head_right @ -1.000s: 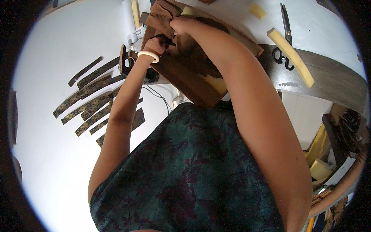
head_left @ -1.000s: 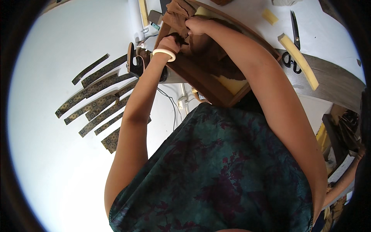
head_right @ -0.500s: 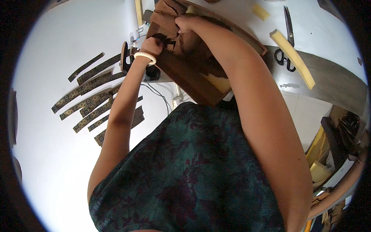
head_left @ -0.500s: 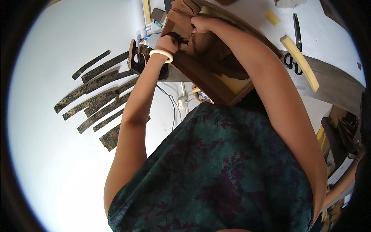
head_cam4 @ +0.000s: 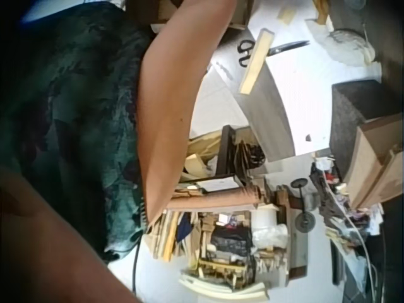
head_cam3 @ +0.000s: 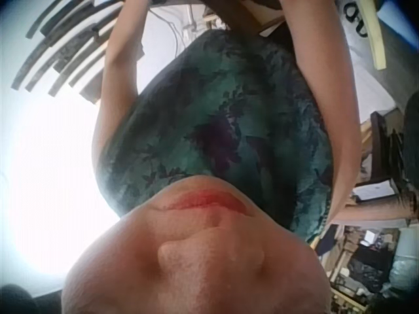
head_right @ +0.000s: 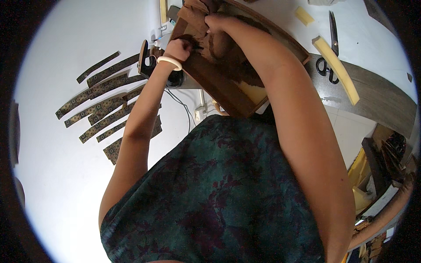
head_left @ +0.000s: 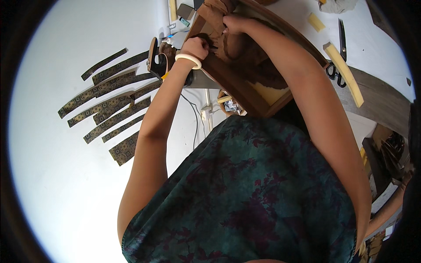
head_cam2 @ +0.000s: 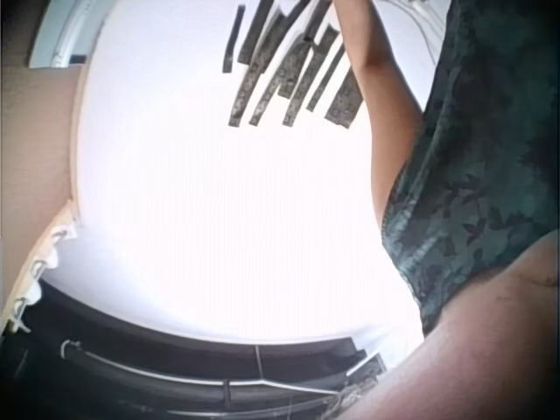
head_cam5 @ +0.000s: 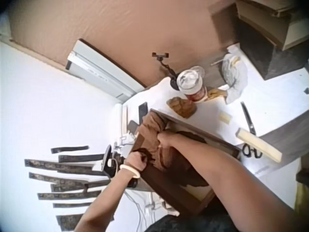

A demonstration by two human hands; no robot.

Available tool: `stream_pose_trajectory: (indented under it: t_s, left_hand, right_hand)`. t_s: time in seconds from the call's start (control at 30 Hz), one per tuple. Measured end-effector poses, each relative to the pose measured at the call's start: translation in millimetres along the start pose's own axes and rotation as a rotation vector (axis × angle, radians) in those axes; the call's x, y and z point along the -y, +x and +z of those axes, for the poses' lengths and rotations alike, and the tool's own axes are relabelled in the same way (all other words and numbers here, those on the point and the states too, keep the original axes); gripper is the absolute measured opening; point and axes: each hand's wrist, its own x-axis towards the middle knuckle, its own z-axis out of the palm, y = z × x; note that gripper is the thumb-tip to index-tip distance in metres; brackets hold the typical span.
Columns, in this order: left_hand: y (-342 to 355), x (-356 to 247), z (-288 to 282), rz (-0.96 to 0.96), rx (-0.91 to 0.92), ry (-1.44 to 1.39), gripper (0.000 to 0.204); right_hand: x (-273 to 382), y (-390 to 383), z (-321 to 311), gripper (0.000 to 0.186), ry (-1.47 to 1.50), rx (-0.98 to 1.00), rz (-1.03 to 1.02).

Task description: The person uses pliers to remove staples from a brown fabric lining inside a wooden frame. They repeatedly reposition the fabric and pull out staples along the edges, then smooth the fabric back into place.

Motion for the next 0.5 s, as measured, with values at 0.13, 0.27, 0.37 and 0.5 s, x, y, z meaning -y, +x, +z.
stream_pose_trajectory:
  t_s: [0.13,0.27,0.37,0.5]
  left_hand:
    - [3,-12,3,0.09,0.026,0.018,0.034]
    - [4,-24,8,0.078,0.064,0.115,0.037]
    - [9,-37,0,0.132,-0.024,0.116,0.038]
    - [18,-9,20,0.17,-0.157,-0.124,0.037]
  right_hand:
    - [-4,3,-4,0.031,0.017,-0.03,0.026]
    - [5,2,-15,0.037,0.04,0.019,0.011]
    - [0,22,-19,0.042,-0.062,0.089,0.099]
    - [7,32,-23,0.042,-0.204,0.117,0.054]
